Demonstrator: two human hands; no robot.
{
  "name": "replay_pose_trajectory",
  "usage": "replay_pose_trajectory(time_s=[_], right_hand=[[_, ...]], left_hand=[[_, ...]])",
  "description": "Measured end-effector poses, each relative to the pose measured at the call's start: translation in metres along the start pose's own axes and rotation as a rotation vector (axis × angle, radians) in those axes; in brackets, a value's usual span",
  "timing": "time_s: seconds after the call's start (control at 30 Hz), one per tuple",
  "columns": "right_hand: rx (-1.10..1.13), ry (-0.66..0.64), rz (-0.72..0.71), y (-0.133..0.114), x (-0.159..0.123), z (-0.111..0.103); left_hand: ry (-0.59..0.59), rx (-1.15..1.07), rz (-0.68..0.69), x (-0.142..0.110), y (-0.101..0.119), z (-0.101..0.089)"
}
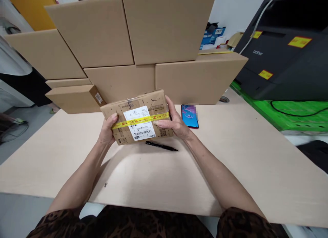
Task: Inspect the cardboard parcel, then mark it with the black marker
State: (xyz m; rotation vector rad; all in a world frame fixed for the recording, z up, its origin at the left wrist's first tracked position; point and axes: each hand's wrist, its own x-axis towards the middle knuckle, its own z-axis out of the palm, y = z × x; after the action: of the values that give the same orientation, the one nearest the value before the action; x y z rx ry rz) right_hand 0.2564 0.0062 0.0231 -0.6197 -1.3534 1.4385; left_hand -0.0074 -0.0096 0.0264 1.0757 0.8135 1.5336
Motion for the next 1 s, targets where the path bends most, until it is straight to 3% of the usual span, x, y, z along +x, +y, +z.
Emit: replay_pose_trajectory(time_s=[0.13, 0.23, 0.43, 0.6, 0.77, 0.9, 1.0], right_hand=[[-0.093, -0.011, -0.046, -0.009, -0.001, -0.005], [-0.167, 0.029, -0.11, -0.016, -0.002, -0.012], [-0.475, 0.095, -0.329, -0.003, 0.0, -0.019], [-0.722, 0.093, -0.533, 0.024, 0.006, -0.021], [-0.936, 0.004, -0.893, 0.018, 0.005, -0.015], [-1.04, -0.051, -0.878, 0.009, -0.002, -0.005], [-0.974, -0.054, -0.865, 0.006, -0.003, -0.001]], left_hand=[[-0.111, 0.187, 0.239, -0.005, 0.007, -0.001], [-0.195, 0.33, 0.274, -0.008, 0.014, -0.001], [-0.232, 0.263, 0.196, -0.004, 0.013, -0.006], [0.012, 0.175, 0.094, 0.003, 0.011, -0.008], [0.045, 0.099, -0.031, 0.011, 0.007, -0.015], [-0.015, 0.059, -0.229, 0.018, 0.007, -0.028], [-0.033, 0.021, -0.352, 0.021, 0.012, -0.033]])
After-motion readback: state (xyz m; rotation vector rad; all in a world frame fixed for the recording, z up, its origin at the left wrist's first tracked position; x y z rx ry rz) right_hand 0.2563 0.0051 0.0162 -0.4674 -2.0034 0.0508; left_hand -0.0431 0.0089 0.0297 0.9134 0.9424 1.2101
